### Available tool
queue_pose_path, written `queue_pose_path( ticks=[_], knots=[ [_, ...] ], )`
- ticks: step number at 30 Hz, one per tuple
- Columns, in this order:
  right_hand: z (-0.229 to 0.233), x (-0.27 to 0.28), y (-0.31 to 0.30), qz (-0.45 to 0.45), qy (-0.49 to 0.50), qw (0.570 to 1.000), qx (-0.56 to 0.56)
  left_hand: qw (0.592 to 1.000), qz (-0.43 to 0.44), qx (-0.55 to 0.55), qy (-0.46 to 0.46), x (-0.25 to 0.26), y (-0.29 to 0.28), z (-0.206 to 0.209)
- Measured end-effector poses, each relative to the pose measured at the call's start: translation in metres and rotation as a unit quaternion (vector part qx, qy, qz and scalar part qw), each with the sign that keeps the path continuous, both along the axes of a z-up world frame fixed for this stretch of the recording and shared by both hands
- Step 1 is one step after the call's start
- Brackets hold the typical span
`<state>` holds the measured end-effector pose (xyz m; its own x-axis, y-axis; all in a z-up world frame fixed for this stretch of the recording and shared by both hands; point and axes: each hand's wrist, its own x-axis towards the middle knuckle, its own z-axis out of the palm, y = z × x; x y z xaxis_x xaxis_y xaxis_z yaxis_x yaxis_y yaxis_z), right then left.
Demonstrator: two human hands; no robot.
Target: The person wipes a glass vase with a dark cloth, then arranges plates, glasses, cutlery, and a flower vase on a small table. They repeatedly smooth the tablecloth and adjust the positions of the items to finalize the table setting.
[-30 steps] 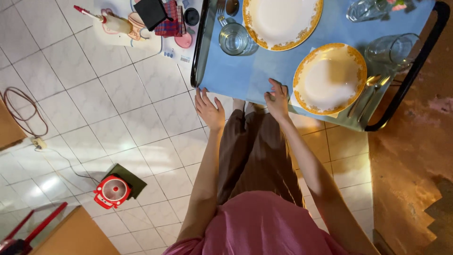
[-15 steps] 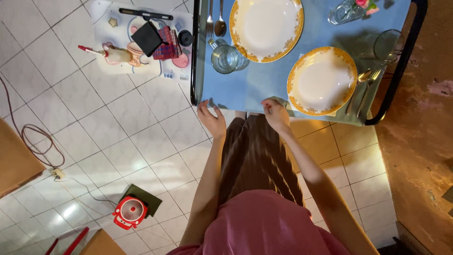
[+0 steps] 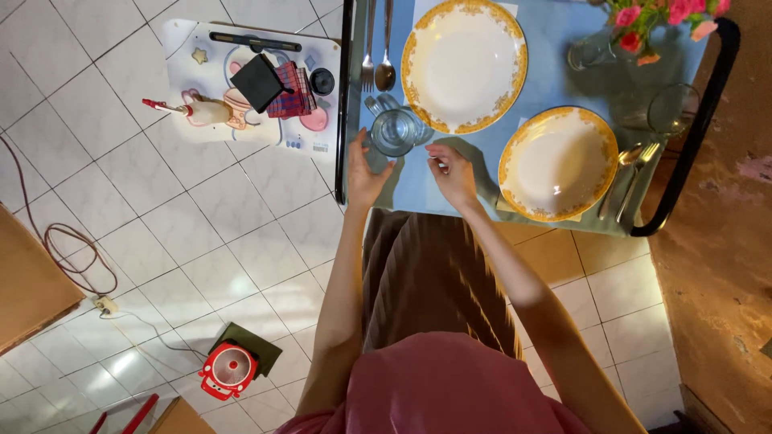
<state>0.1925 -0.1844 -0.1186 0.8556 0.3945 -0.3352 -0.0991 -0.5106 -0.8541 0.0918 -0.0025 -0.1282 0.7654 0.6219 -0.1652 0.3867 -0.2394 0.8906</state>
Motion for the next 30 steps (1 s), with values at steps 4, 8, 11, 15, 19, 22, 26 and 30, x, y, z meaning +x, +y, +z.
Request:
queue_pose_path(
  ticks=[4, 8, 11, 15, 19, 22, 26, 30],
  knots=[
    [-0.001, 0.001, 0.018, -0.014, 0.043, 0.999, 0.007, 1.0, -0.015, -0.015, -0.006, 0.003, 0.011, -0.01],
    [-0.002, 0.007, 0.031, -0.041, 0.088, 0.994, 0.053, 0.999, -0.044, -0.021, -0.013, 0.014, 0.014, -0.002],
    [-0.006, 0.01, 0.037, -0.042, 0.117, 0.99, 0.074, 0.999, -0.038, -0.023, -0.017, 0.018, 0.011, -0.006],
    [-0.005, 0.019, 0.04, -0.021, 0.155, 0.986, 0.059, 0.999, -0.028, -0.043, 0.011, 0.02, 0.011, -0.016],
    [-0.006, 0.026, 0.037, -0.013, 0.176, 0.981, 0.078, 0.999, -0.016, -0.041, 0.03, 0.021, 0.011, -0.025],
    [-0.008, 0.028, 0.036, -0.015, 0.203, 0.975, 0.094, 0.997, -0.013, -0.059, 0.038, 0.02, 0.01, -0.023],
    [-0.009, 0.032, 0.036, 0.002, 0.215, 0.971, 0.104, 0.996, -0.001, -0.067, 0.061, 0.023, 0.01, -0.016],
    [-0.011, 0.035, 0.036, -0.001, 0.218, 0.97, 0.107, 0.993, 0.007, -0.087, 0.085, 0.027, 0.012, -0.008]
  ],
)
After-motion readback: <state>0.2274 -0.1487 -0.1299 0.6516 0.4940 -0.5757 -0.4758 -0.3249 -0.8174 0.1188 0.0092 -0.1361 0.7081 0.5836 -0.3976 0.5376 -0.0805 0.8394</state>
